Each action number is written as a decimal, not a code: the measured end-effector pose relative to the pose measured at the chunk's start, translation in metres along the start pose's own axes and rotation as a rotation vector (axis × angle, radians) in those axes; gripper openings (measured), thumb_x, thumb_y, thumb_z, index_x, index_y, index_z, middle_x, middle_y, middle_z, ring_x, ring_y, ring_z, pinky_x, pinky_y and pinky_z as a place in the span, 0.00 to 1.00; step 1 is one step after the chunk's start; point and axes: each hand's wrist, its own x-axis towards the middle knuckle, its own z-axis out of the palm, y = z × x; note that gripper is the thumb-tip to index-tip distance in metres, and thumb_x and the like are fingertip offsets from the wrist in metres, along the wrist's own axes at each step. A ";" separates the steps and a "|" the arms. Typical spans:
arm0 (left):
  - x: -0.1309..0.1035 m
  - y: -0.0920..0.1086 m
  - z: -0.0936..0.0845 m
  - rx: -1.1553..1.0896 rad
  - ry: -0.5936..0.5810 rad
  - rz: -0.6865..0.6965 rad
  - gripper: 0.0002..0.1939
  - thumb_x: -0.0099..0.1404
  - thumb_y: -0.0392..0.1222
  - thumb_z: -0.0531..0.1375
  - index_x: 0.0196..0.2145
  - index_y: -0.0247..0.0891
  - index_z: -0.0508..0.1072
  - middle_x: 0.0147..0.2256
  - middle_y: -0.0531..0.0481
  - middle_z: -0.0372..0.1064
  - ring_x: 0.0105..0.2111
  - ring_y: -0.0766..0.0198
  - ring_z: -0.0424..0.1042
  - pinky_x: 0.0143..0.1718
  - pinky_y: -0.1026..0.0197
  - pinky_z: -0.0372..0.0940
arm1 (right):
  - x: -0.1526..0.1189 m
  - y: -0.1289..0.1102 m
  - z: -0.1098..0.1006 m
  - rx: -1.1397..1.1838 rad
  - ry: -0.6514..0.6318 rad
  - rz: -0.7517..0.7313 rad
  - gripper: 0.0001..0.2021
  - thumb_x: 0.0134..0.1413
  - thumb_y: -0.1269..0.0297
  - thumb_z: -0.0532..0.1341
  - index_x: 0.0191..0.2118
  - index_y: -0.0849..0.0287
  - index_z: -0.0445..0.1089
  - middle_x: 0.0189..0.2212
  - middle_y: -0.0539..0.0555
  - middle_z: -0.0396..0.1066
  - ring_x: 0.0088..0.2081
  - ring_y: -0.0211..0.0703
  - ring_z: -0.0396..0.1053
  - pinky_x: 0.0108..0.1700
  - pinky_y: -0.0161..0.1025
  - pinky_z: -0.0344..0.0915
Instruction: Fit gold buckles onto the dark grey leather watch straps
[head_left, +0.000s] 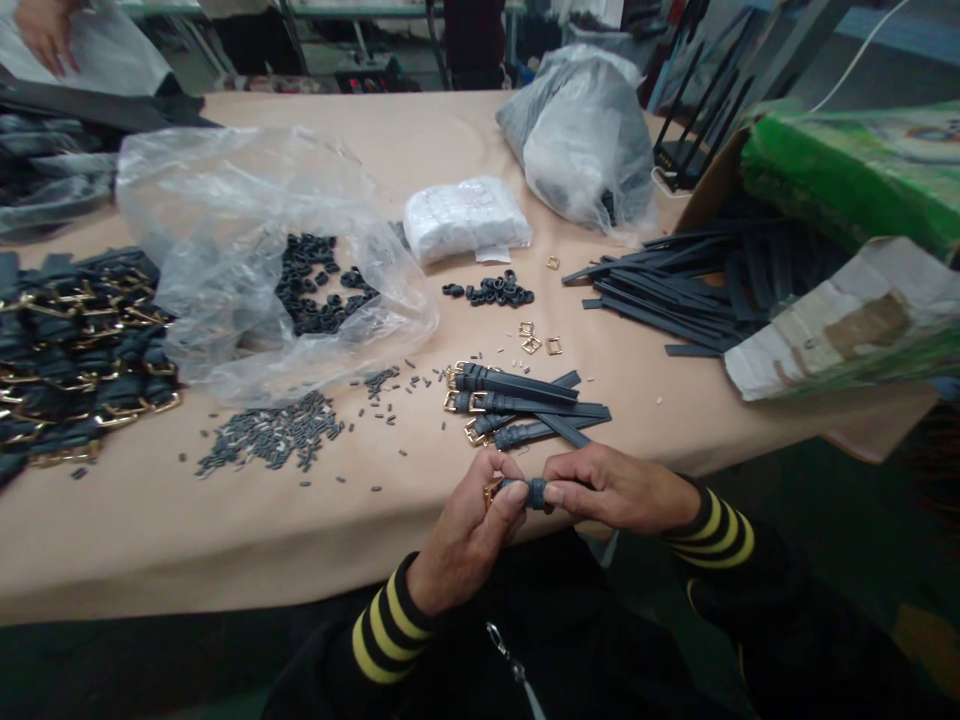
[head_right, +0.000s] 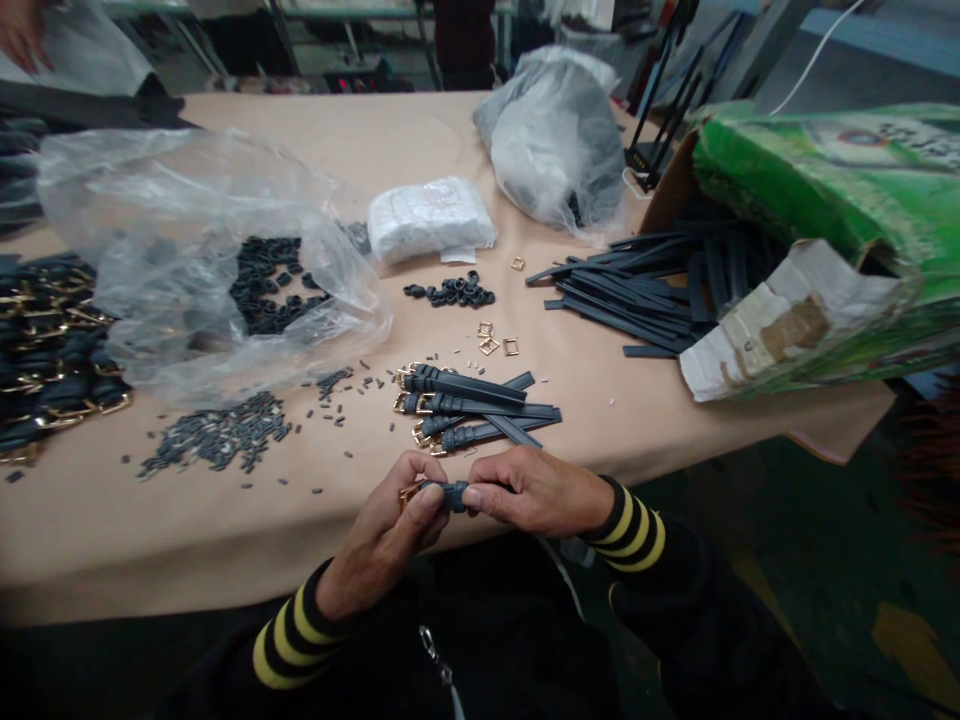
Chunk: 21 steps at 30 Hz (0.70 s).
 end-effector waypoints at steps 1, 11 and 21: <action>0.000 -0.002 0.001 0.018 0.012 0.003 0.09 0.65 0.47 0.47 0.34 0.39 0.56 0.19 0.60 0.50 0.17 0.72 0.50 0.20 0.68 0.49 | 0.000 -0.001 0.001 0.006 -0.011 -0.001 0.14 0.60 0.61 0.49 0.25 0.62 0.60 0.18 0.45 0.57 0.20 0.29 0.54 0.23 0.28 0.52; 0.019 -0.009 -0.007 0.308 0.345 0.149 0.19 0.64 0.47 0.50 0.51 0.38 0.53 0.33 0.48 0.66 0.31 0.64 0.67 0.31 0.62 0.63 | 0.024 -0.003 -0.011 -0.347 0.288 -0.015 0.09 0.59 0.66 0.50 0.33 0.62 0.65 0.27 0.52 0.68 0.30 0.36 0.66 0.33 0.32 0.58; 0.075 -0.027 -0.054 0.743 0.598 0.273 0.23 0.66 0.48 0.44 0.51 0.28 0.59 0.53 0.33 0.57 0.56 0.54 0.54 0.57 0.47 0.50 | 0.086 0.029 -0.034 -0.862 0.424 0.101 0.14 0.56 0.56 0.55 0.40 0.63 0.66 0.37 0.59 0.68 0.41 0.47 0.64 0.40 0.39 0.59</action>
